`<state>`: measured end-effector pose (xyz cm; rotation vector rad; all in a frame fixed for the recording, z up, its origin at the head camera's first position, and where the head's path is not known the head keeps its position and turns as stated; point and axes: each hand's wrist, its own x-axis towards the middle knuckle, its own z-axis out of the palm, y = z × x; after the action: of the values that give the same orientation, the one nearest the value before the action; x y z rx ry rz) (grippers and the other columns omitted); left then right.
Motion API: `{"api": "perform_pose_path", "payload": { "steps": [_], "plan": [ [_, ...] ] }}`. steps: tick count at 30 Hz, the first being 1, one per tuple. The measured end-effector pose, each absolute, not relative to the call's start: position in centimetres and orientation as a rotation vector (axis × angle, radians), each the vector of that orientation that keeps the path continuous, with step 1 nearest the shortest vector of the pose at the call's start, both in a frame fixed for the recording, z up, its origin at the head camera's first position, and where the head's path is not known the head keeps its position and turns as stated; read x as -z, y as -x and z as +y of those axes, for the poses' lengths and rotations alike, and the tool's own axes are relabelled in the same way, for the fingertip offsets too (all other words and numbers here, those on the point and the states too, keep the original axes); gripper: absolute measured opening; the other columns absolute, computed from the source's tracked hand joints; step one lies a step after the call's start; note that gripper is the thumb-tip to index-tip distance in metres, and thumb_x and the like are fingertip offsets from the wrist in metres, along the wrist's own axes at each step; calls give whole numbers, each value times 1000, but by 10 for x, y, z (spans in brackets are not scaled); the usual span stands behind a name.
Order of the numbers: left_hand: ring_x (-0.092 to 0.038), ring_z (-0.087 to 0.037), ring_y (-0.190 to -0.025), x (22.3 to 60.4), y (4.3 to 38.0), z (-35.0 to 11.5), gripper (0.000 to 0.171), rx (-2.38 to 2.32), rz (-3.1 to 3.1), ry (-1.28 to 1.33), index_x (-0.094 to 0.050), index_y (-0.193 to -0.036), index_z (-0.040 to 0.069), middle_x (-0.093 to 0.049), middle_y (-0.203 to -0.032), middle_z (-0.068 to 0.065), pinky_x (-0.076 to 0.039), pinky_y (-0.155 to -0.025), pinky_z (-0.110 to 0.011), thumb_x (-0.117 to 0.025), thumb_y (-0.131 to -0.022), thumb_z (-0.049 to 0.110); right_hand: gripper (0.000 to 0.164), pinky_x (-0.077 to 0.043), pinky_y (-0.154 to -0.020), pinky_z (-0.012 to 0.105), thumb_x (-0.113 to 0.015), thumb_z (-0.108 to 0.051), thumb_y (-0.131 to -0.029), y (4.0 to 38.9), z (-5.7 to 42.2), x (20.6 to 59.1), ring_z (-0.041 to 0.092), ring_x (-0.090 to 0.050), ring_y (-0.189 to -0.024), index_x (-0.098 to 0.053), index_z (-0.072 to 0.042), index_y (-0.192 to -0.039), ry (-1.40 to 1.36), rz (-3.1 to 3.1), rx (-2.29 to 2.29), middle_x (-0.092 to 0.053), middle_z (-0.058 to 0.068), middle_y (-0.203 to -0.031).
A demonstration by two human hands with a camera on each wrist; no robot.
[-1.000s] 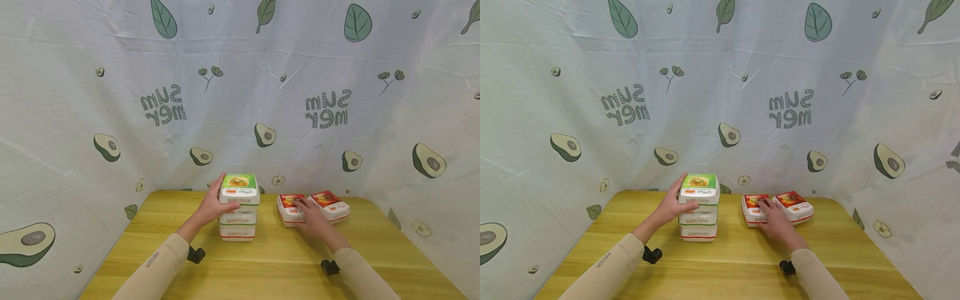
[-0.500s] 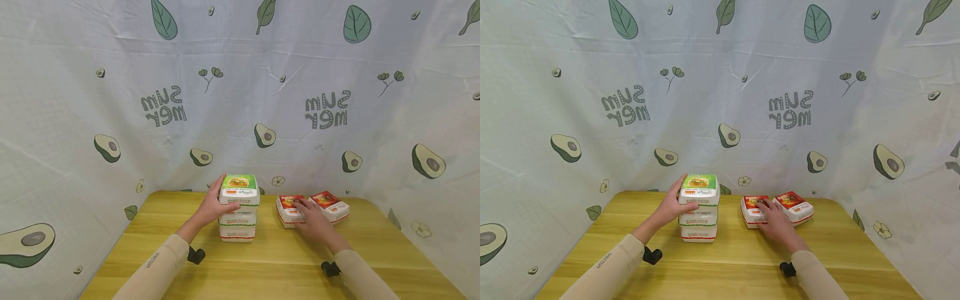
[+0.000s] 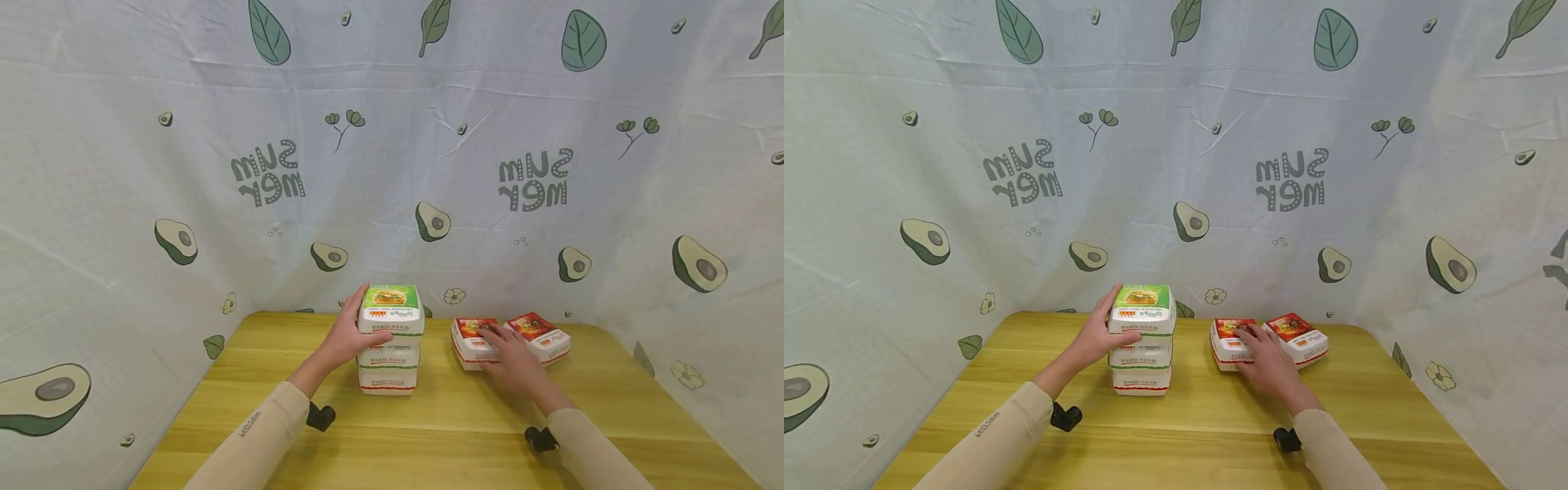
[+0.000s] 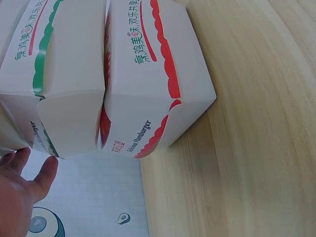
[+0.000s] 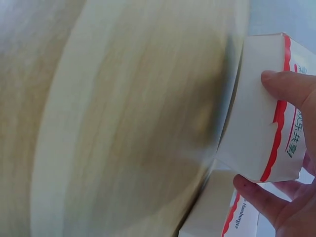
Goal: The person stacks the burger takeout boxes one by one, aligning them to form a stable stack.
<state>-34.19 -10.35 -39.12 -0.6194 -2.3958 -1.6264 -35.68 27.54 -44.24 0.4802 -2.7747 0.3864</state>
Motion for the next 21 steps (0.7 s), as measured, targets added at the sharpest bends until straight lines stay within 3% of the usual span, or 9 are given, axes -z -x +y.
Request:
{"api": "perform_pose_path", "payload": {
  "steps": [21],
  "plan": [
    [-47, -25, -128, 393, 345, -104, 113, 1606, -2399, 617, -14, -163, 23, -28, -158, -7, -43, -107, -54, -86, -78, 42, 72, -43, -94, 71, -80, -29, -86, 352, 273, 425, 48, -37, -136, -48, -19, -149, -529, -2681, -439, -38, 20, -156]
  ]
}}
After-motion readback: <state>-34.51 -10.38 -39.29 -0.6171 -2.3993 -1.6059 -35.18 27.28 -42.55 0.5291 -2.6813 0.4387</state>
